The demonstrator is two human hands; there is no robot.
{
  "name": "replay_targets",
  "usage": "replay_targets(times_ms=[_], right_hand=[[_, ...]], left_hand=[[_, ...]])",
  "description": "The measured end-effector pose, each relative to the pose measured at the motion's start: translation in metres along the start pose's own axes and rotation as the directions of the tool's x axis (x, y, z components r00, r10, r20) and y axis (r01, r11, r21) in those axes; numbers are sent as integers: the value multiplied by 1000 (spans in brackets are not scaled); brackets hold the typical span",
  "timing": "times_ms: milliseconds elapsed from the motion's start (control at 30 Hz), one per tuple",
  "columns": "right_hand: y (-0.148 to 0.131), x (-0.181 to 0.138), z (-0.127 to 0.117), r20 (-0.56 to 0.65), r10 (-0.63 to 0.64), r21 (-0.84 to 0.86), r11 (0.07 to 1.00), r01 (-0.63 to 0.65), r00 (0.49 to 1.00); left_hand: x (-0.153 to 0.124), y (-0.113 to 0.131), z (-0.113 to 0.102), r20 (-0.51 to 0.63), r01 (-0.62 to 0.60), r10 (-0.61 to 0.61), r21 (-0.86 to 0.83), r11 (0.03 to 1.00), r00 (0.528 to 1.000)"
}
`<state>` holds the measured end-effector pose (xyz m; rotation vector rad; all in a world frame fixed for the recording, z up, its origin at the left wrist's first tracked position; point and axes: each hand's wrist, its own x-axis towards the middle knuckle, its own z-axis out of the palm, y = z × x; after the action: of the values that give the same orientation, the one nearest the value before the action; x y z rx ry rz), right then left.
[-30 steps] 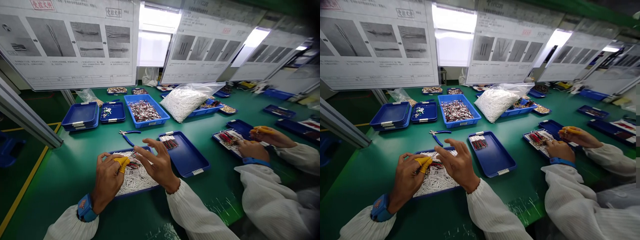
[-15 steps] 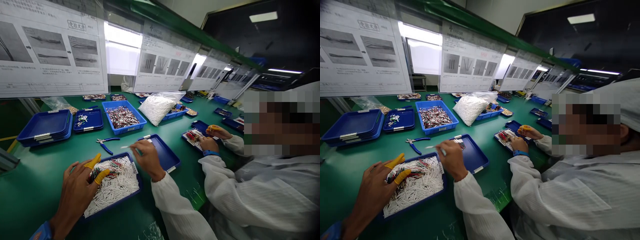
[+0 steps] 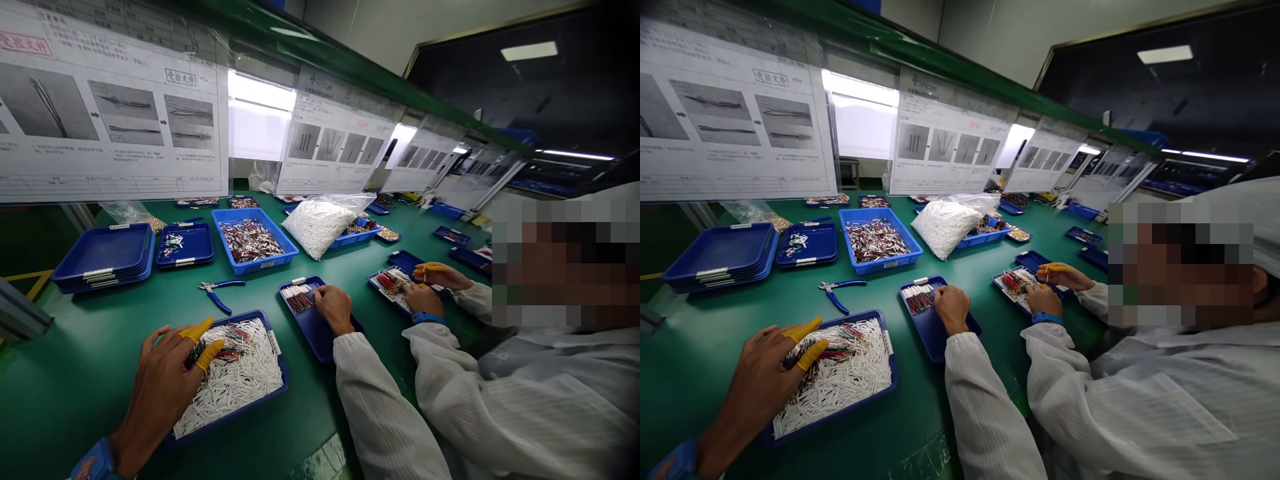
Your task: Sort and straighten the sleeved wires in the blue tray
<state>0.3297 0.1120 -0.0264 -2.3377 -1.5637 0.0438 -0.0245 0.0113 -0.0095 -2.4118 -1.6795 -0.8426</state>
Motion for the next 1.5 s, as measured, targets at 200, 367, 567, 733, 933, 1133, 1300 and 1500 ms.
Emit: replay_targets(times_ms=[200, 367, 567, 733, 933, 1133, 1300, 1500], right_hand=[[2, -3, -3, -25, -112, 33, 993, 112, 993], [-16, -21, -19, -96, -239, 173, 952, 253, 966], [-77, -74, -30, 25, -631, 495, 681, 539, 775], [-113, -100, -11, 79, -676, 402, 694, 597, 733], [-124, -102, 11, 26, -582, 643, 632, 432, 813], [-109, -88, 1, 50, -499, 864, 456, 213, 865], [-109, -99, -17, 143, -389, 986, 136, -97, 910], [-130, -131, -29, 160, -419, 986, 23, -165, 894]], left_hand=[[2, -1, 1, -55, -15, 12, -47, 999, 998], [6, 2, -7, -41, 37, -40, -73, 997, 998], [7, 2, -12, -5, 71, -71, -63, 995, 997], [6, 4, -10, 0, 52, -52, -86, 995, 999], [6, 4, -9, -3, 69, -70, -108, 992, 998], [6, 9, -10, 13, 95, -94, -169, 981, 995], [6, 21, -12, 66, 143, -129, -327, 934, 989], [5, 33, -9, 41, 206, -216, -526, 825, 975]])
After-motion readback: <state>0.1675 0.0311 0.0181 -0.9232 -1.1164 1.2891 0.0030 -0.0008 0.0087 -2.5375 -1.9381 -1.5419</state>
